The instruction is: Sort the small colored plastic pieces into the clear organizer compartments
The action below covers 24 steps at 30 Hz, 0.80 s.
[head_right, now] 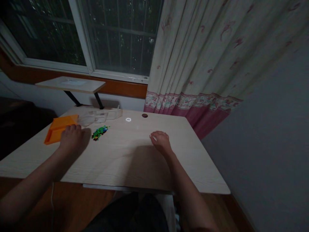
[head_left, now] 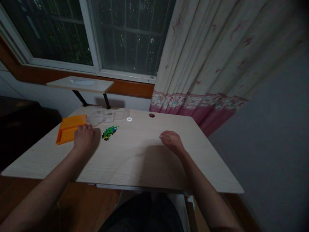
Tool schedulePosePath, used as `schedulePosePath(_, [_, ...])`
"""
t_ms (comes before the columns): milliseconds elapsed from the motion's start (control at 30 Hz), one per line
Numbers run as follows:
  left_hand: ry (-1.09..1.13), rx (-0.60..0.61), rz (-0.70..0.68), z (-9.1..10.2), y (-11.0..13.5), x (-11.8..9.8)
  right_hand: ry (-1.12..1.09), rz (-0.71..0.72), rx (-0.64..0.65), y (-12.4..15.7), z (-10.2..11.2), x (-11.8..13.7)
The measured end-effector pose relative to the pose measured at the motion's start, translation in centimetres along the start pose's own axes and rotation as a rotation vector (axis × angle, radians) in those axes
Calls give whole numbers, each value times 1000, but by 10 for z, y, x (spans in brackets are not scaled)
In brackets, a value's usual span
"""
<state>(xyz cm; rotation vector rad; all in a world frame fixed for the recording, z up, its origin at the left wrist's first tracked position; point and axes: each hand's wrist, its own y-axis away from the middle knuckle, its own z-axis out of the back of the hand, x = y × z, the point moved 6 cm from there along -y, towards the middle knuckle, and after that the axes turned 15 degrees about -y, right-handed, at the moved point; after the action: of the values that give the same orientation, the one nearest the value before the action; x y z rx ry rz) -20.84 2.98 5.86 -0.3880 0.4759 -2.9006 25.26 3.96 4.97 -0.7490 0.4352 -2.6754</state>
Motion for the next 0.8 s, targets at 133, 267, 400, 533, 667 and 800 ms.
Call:
schedulePosePath(133, [-178, -21, 104, -16, -5, 27, -33, -37, -19, -7, -12, 1])
schedulePosePath(267, [-179, 11, 72, -28, -11, 35, -34, -58, 17, -3, -24, -2])
schedulePosePath(400, [-120, 70, 31, -33, -17, 39, -81, -23, 70, 3, -24, 0])
schedulePosePath(533, [-93, 105, 61, -33, -21, 48, -118, -12, 93, 6, -21, 3])
schedulePosePath(667, [-83, 94, 112, -32, -23, 58, -124, -28, 109, 6, -25, 2])
schedulePosePath(800, [-120, 9, 168, -23, -25, 68, -148, -17, 100, 6, -27, 2])
